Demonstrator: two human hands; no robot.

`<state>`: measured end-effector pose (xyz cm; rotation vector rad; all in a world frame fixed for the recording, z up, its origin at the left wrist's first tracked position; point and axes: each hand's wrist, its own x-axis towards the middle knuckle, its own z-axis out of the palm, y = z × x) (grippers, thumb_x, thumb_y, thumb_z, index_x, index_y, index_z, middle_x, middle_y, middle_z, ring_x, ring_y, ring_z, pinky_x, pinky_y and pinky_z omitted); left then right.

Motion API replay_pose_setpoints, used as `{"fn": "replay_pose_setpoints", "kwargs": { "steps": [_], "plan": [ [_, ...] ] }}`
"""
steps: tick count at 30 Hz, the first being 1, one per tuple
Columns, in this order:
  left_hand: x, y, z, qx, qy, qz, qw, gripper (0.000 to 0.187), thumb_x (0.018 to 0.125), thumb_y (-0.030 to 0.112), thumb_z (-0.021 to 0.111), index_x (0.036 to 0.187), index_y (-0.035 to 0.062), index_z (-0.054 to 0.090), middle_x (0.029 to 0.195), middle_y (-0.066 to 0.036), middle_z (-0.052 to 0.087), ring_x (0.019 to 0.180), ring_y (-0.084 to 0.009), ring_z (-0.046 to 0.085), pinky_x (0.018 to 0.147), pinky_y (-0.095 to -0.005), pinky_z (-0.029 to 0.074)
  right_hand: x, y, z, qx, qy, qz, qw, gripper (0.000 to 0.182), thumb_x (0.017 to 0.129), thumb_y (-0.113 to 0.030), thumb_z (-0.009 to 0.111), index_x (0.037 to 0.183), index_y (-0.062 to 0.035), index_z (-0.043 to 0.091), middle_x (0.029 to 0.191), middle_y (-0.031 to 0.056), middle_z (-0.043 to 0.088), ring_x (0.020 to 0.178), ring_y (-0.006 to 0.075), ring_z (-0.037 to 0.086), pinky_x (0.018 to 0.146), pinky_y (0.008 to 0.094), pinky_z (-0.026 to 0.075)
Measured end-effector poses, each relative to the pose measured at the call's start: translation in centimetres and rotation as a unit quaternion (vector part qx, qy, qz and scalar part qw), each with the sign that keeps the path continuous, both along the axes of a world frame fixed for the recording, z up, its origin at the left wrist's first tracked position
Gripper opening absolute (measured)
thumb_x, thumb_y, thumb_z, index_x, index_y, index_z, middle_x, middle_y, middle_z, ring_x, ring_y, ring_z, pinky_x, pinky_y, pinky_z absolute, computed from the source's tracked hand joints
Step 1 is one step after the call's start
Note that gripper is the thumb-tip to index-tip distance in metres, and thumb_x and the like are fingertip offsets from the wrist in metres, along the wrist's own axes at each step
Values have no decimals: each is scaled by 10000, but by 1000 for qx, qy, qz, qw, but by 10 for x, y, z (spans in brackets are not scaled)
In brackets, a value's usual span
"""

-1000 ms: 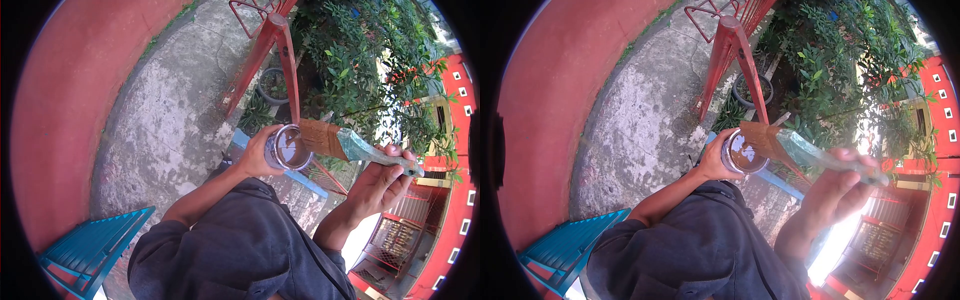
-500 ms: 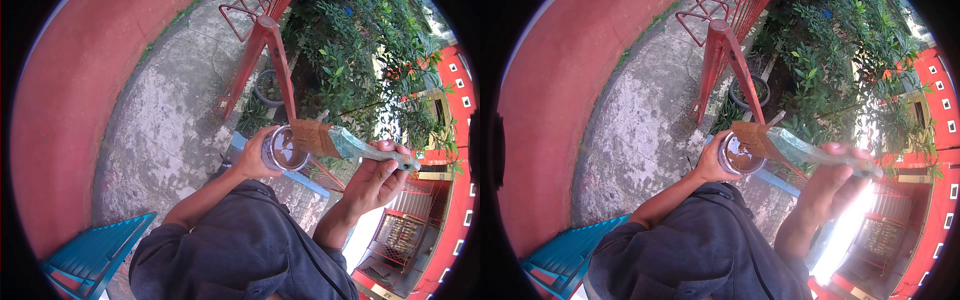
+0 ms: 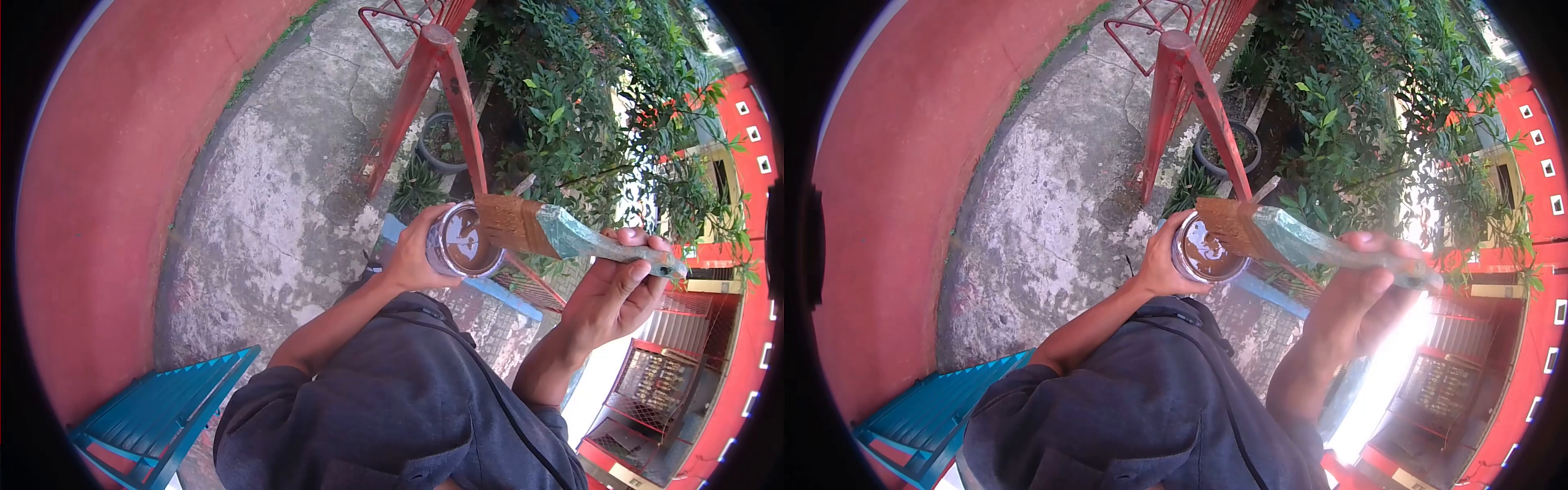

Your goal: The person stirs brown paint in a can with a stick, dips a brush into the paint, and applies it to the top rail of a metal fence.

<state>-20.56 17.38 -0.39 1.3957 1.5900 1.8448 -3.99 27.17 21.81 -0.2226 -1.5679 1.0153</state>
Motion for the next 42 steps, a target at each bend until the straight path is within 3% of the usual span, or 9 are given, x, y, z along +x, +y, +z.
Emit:
{"fn": "replay_pose_setpoints", "kwargs": {
  "steps": [32,35,37,42],
  "plan": [
    [-12,-3,0,7,22,9,1000,1194,471,278,1038,1495,30,476,1378,-190,652,1229,-371,697,1058,-443,553,-10,1,-5,4,-3,2,1000,349,1144,-193,551,1410,32,536,1221,172,642,1182,261,604,1050,471,521],
    [-12,-4,0,0,15,11,1000,1199,469,285,1041,1495,30,476,1376,-195,653,1229,-373,696,1057,-446,553,-14,-1,-6,0,1,6,1000,343,1145,-202,551,1398,29,538,1216,170,644,1184,257,602,1034,461,525],
    [-12,-5,1,2,19,15,1000,1202,469,287,1042,1497,27,475,1372,-197,657,1229,-370,699,1056,-445,554,-19,-1,-12,-8,-20,-85,996,365,1136,-300,573,1393,-49,511,1126,137,624,1077,248,639,924,414,541],
    [-14,-7,3,1,4,18,1000,1213,473,285,1042,1507,17,469,1365,-198,670,1235,-356,706,1054,-441,557,-29,-3,-29,-14,-78,-71,994,355,1124,-299,603,1318,-13,526,1113,161,664,1049,244,670,901,402,556]
  ]
}}
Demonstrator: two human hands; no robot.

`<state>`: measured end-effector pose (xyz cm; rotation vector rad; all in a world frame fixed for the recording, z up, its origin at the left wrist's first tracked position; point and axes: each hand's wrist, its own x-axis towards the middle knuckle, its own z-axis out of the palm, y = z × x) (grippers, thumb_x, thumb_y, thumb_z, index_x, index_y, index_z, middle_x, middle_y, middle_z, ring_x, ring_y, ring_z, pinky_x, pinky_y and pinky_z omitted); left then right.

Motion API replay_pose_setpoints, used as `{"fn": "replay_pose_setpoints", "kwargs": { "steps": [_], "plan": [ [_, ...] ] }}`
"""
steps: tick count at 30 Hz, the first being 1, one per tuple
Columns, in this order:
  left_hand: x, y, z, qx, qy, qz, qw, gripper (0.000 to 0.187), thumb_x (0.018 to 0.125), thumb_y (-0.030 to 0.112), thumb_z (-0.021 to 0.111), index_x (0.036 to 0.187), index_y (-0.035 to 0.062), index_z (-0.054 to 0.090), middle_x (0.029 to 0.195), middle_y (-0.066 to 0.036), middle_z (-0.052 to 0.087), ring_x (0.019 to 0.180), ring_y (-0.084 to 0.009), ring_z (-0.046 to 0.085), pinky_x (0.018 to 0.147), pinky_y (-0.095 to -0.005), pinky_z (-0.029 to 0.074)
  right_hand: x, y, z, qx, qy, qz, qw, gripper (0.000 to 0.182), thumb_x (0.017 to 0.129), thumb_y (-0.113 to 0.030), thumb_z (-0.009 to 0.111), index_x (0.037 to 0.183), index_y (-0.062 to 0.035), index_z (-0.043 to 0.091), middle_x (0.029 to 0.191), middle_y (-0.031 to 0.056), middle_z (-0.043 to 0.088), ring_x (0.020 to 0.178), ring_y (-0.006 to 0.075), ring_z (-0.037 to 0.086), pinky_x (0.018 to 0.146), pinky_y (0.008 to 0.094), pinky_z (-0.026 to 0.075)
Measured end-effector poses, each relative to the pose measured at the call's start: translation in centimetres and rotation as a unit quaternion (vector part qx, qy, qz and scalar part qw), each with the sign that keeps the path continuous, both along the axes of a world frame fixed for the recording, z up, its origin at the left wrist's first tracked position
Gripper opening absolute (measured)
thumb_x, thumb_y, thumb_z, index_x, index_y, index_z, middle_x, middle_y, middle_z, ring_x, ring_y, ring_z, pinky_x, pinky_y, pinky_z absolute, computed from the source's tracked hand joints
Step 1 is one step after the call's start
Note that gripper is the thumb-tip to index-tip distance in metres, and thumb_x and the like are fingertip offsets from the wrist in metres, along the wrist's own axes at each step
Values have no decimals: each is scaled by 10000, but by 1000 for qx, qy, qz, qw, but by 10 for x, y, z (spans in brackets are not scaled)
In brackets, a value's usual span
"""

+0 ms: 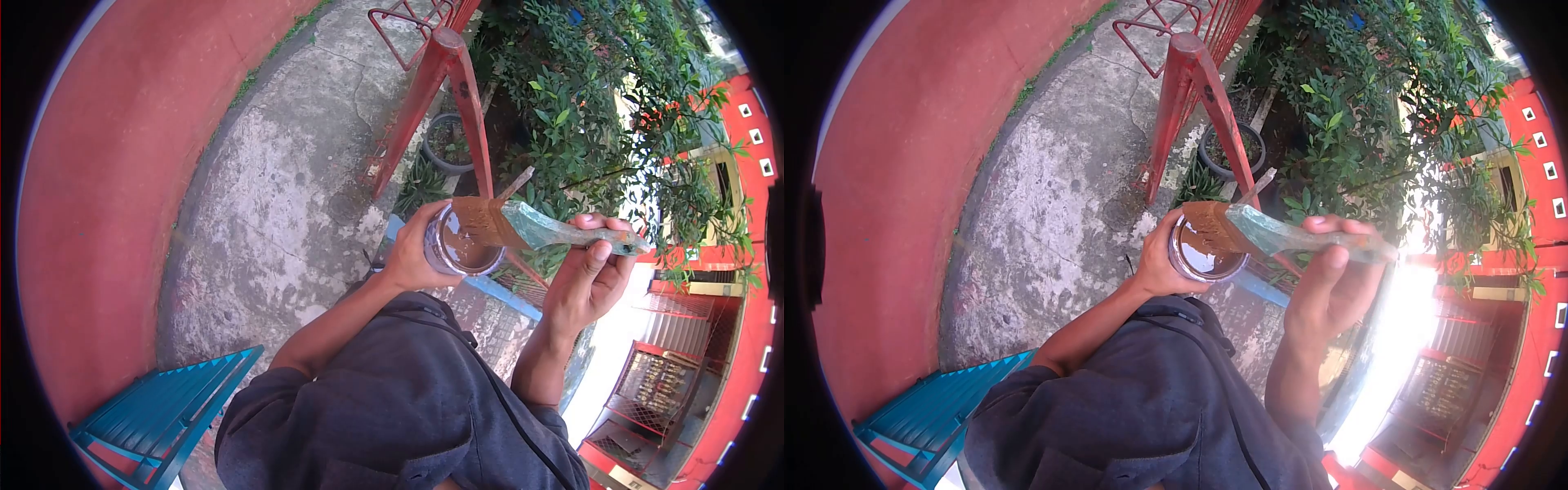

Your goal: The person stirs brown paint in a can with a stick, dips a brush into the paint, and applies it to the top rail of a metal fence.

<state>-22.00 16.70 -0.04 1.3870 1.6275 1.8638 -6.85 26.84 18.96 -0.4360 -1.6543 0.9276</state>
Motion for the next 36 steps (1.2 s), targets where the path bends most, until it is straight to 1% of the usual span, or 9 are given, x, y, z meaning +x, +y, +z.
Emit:
{"fn": "replay_pose_setpoints", "kwargs": {
  "steps": [6,8,10,16,22,24,26,32,36],
  "plan": [
    [-4,-4,12,4,7,20,1000,1221,469,271,1044,1514,16,466,1351,-188,684,1237,-342,711,1061,-429,561,0,3,-9,-16,-10,-7,1000,388,1126,-328,599,1332,-7,525,1133,166,671,1080,241,662,895,385,560],
    [-4,-6,15,-2,-26,1,1000,1150,508,212,1023,1504,42,473,1423,-195,621,1285,-389,659,1084,-455,542,-2,1,-7,-21,-2,-1,1000,385,1126,-325,599,1327,-4,526,1129,166,674,1076,238,663,903,384,557],
    [-4,-5,14,1,-8,12,1000,1164,498,237,1032,1500,32,477,1390,-186,654,1265,-359,684,1079,-443,549,-1,0,-8,-26,6,6,1000,382,1126,-321,600,1322,-2,528,1125,166,677,1072,236,663,911,383,554],
    [-4,-5,14,1,5,24,1000,1152,496,252,1039,1486,26,494,1362,-169,687,1251,-325,706,1084,-430,550,3,-4,-5,-38,-126,-3,991,351,1129,-291,591,1308,5,532,1101,163,698,1066,237,684,941,382,555],
    [-5,-5,13,2,11,22,1000,1146,499,239,1038,1487,27,498,1378,-166,682,1259,-322,702,1087,-427,548,2,-9,4,-23,-92,-13,995,352,1124,-289,600,1286,18,542,1087,160,704,1059,244,696,880,348,585],
    [-4,-5,13,-1,7,19,1000,1146,499,235,1037,1488,27,498,1384,-167,678,1263,-321,700,1088,-426,547,4,-6,4,-9,-134,-28,991,383,1122,-318,602,1294,19,535,1080,164,703,1055,247,699,832,334,594],
    [-5,-6,12,5,6,0,1000,1121,530,240,1027,1491,48,483,1409,-195,625,1288,-403,649,1081,-471,537,3,-6,5,-18,-134,-29,990,385,1123,-321,599,1293,18,535,1077,167,702,1048,244,697,826,331,595],
    [-4,-7,14,6,0,5,1000,1135,516,252,1033,1489,48,486,1407,-198,626,1281,-404,653,1076,-469,541,4,-4,4,9,-87,-18,996,350,1125,-281,596,1288,23,541,1062,163,696,1011,225,684,900,358,544],
    [-5,-6,11,7,16,10,1000,1135,513,266,1037,1486,48,493,1405,-198,628,1275,-402,657,1072,-468,544,1,-9,10,-3,-161,-19,987,362,1128,-303,587,1282,22,541,1051,161,693,1010,228,685,899,361,537]
  ]
}}
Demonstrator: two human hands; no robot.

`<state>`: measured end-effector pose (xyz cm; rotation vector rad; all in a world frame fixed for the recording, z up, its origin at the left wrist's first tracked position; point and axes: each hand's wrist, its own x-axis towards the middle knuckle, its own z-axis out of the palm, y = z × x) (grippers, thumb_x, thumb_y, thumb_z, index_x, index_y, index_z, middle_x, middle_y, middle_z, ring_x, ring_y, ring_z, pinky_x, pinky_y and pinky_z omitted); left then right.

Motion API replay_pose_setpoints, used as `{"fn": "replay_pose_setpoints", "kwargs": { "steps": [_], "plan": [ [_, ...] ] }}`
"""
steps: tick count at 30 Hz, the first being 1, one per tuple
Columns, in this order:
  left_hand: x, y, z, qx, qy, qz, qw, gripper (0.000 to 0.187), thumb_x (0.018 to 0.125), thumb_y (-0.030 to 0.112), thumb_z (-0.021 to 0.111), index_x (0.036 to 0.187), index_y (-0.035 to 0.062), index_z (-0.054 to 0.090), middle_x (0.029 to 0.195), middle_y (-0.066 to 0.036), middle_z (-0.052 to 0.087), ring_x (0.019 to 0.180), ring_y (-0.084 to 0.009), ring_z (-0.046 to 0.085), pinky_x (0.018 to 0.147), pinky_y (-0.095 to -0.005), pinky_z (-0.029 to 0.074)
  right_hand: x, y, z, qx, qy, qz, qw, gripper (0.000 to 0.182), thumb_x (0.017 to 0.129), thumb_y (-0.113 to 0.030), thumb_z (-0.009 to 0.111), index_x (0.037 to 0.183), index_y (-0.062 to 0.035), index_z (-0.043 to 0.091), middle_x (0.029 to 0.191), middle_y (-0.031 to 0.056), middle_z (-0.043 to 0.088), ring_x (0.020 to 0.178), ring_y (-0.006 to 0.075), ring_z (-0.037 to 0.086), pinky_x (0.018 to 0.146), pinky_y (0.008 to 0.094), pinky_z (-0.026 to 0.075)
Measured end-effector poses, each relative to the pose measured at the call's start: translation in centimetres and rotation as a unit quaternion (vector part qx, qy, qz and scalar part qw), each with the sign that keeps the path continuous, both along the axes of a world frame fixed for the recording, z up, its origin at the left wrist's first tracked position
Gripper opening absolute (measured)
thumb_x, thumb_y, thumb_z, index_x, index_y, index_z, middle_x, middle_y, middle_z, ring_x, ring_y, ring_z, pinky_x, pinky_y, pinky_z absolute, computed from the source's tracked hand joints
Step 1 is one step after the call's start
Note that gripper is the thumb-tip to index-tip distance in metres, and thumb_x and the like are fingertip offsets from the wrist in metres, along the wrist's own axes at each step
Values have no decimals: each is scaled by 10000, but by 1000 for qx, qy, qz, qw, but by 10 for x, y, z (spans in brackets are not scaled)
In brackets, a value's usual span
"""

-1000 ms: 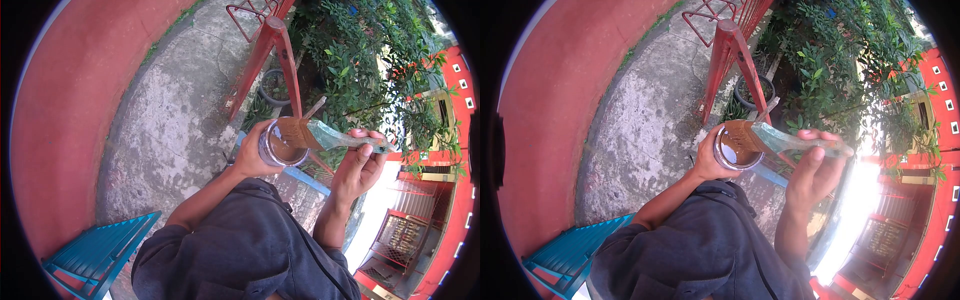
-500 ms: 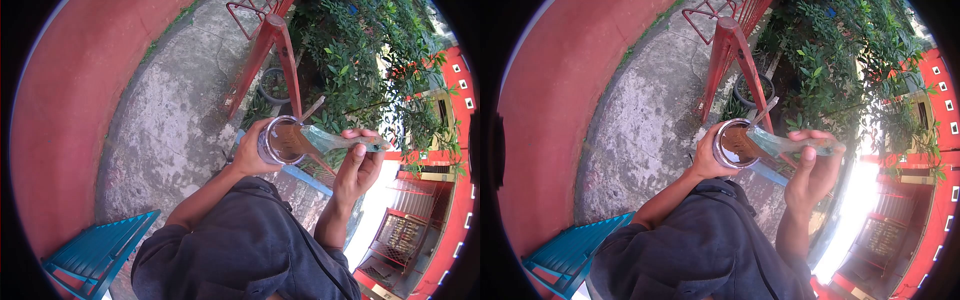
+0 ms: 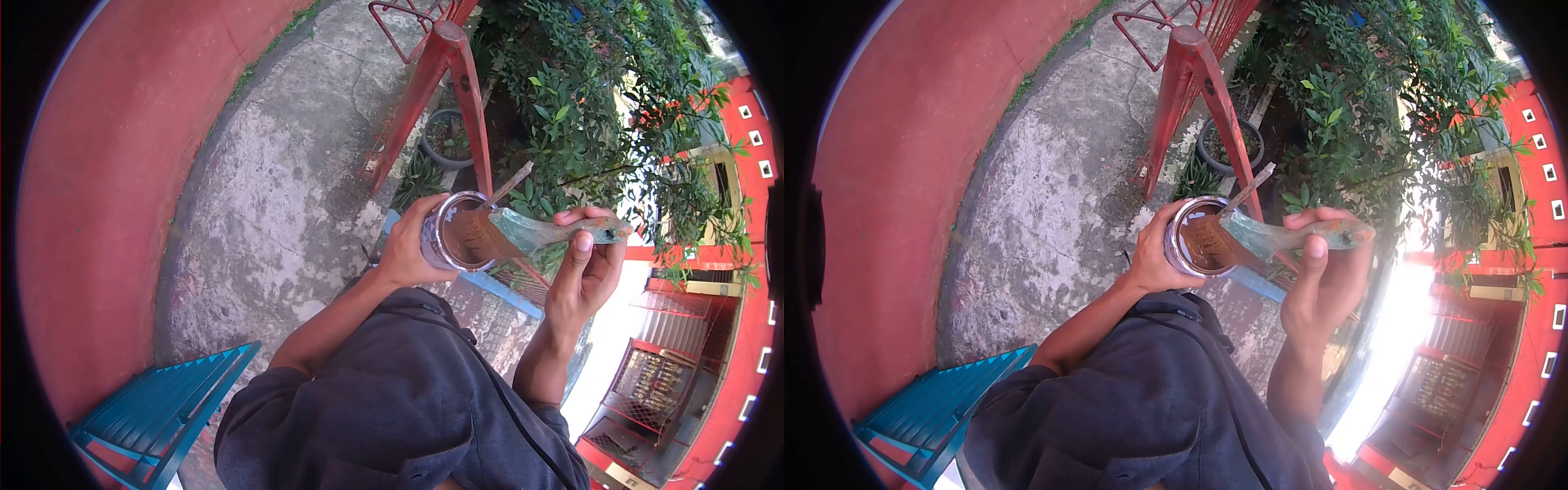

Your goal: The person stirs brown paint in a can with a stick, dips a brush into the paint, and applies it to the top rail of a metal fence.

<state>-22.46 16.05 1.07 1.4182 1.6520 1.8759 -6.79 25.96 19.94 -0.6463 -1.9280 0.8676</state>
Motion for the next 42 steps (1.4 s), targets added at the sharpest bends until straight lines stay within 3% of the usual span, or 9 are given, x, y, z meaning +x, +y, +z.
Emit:
{"fn": "replay_pose_setpoints", "kwargs": {
  "steps": [2,3,7,10,13,16,27,42],
  "plan": [
    [0,-1,1,-4,-14,-3,1000,1131,512,267,1038,1482,48,500,1403,-199,629,1271,-402,659,1069,-468,545,0,-2,0,6,52,-14,999,350,1124,-280,597,1277,31,551,1048,158,690,999,230,688,914,371,531],
    [0,-1,1,-5,-15,-3,1000,1131,512,267,1038,1482,48,500,1403,-199,629,1271,-402,659,1069,-468,545,0,0,-3,14,76,-16,997,369,1116,-297,614,1270,33,554,1045,156,689,989,229,690,852,351,571],
    [-2,0,1,3,-4,0,1000,1127,509,249,1032,1484,51,502,1397,-199,631,1267,-402,660,1065,-467,547,-1,1,-1,5,4,-2,1000,371,1116,-303,613,1262,32,549,1041,158,690,994,234,691,828,335,580],
    [-2,0,1,1,-2,-1,1000,1122,513,241,1029,1485,51,501,1390,-198,633,1264,-402,660,1064,-466,547,-3,-5,2,-12,30,-15,999,338,1119,-260,607,1270,39,558,1046,161,694,1011,237,695,895,354,547],
    [-2,0,1,0,-4,-2,1000,1119,517,232,1024,1488,51,500,1387,-196,633,1261,-403,659,1064,-466,546,-2,2,-3,30,66,2,997,331,1119,-249,606,1276,38,559,1051,163,697,1018,236,699,880,345,556],
    [-2,1,3,2,5,-6,1000,1120,515,224,1020,1490,51,497,1389,-195,631,1258,-402,660,1064,-466,545,-3,0,1,-13,-2,16,1000,327,1121,-244,600,1283,36,550,1054,168,698,1022,237,700,868,342,560],
    [-1,2,-1,-10,-16,-15,1000,1132,503,224,1018,1490,45,492,1399,-193,627,1274,-398,651,1078,-466,536,-3,1,-4,-19,20,7,1000,352,1110,-259,625,1276,44,559,1061,154,713,1030,242,704,928,367,557],
    [2,1,-3,-10,-13,-23,1000,1117,512,210,1007,1488,56,485,1399,-186,629,1273,-394,655,1073,-462,543,-2,-2,1,-32,26,0,999,358,1113,-271,618,1289,35,554,1077,155,710,1022,246,712,861,356,587]
  ]
}}
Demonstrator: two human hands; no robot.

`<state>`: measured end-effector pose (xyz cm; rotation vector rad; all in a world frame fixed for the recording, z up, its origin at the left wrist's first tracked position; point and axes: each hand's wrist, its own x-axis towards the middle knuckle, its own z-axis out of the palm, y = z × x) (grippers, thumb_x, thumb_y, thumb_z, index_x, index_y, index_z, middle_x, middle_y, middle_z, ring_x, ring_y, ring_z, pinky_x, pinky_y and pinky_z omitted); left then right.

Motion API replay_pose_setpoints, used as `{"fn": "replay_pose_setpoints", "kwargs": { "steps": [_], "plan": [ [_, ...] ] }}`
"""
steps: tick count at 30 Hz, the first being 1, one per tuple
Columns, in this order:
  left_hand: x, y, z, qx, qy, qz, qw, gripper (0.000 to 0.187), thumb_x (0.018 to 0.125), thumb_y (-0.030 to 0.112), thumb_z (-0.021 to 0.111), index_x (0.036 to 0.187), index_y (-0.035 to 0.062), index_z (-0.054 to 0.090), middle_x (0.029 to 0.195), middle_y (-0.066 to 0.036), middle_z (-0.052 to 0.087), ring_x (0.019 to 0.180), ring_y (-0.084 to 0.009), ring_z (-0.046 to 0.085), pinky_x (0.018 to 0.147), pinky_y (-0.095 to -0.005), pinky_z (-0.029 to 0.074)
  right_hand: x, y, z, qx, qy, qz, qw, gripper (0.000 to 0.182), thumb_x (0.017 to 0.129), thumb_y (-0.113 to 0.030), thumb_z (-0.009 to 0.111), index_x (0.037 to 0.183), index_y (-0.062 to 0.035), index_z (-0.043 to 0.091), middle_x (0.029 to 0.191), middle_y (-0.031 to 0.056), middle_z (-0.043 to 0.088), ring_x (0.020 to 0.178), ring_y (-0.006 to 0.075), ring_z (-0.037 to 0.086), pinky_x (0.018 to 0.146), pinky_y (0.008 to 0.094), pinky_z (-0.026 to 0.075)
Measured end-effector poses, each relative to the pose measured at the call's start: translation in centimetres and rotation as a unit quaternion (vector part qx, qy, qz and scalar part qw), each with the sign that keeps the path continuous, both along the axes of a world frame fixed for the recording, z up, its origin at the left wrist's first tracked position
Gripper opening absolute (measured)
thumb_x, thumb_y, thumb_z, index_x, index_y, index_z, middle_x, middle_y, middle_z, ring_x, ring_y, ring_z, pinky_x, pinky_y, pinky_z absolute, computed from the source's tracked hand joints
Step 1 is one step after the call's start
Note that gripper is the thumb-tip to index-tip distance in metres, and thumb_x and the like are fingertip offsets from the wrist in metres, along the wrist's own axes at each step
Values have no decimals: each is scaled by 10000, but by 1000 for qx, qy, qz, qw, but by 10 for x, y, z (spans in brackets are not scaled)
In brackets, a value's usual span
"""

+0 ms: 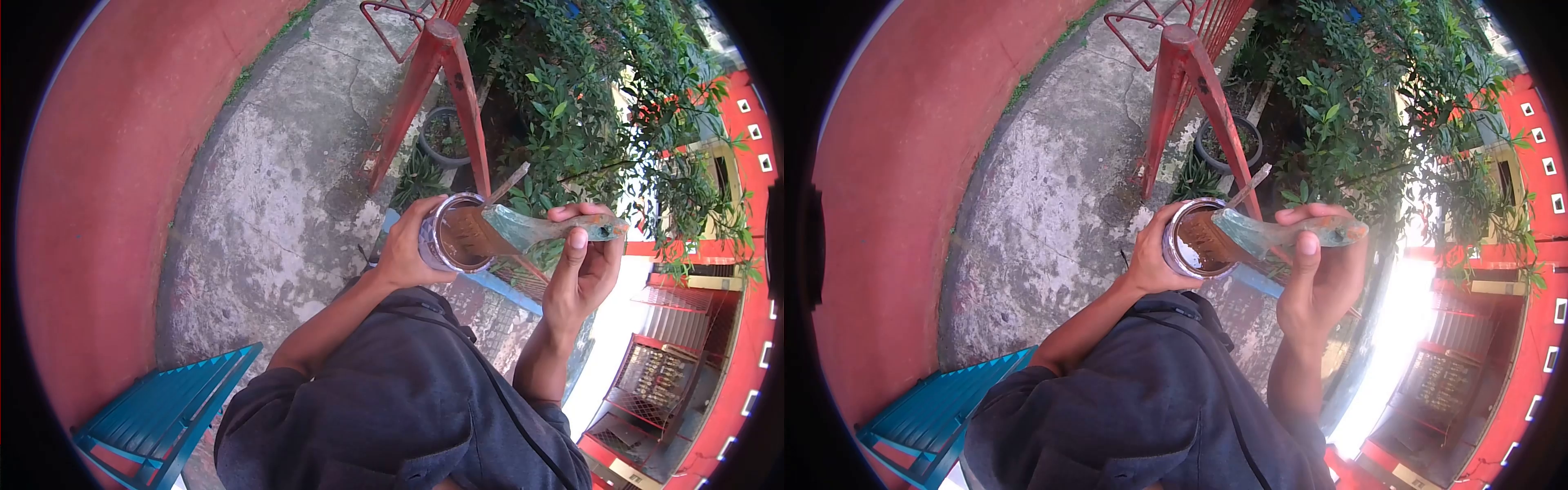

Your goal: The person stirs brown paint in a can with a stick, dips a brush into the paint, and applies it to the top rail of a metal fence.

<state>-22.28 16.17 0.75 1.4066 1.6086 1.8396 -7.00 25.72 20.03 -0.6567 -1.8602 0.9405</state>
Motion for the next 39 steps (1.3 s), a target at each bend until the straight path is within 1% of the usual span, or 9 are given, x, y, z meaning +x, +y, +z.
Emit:
{"fn": "replay_pose_setpoints", "kwargs": {
  "steps": [4,7,10,20,39],
  "plan": [
    [2,0,-1,-2,5,4,1000,1110,510,213,1007,1483,54,497,1402,-188,627,1274,-391,656,1076,-459,542,5,6,0,36,5,-6,999,361,1114,-273,616,1288,36,552,1067,164,712,1016,253,711,884,369,580],
    [4,-1,0,-3,6,4,1000,1112,510,214,1008,1485,53,498,1405,-189,626,1276,-391,656,1077,-457,541,6,10,4,79,44,-12,996,347,1112,-259,616,1283,34,544,1038,179,717,985,255,704,912,388,549],
    [4,-1,2,-2,11,4,1000,1119,509,214,1009,1490,54,494,1406,-189,626,1277,-390,655,1077,-457,541,7,10,7,86,55,-10,995,347,1114,-268,611,1278,30,544,1036,179,718,979,250,701,894,377,545],
    [7,-1,0,-2,8,-1,1000,1137,502,218,1016,1498,68,490,1404,-184,624,1275,-386,655,1082,-457,538,9,10,7,82,54,-13,995,337,1111,-266,612,1268,26,550,1025,180,719,970,246,699,896,373,540],
    [13,0,-1,-2,10,2,1000,1122,508,217,1013,1488,54,490,1416,-189,620,1289,-390,650,1091,-459,537,17,13,3,75,66,-12,995,332,1105,-248,620,1282,25,556,1025,175,719,970,250,702,894,377,540]
  ]
}}
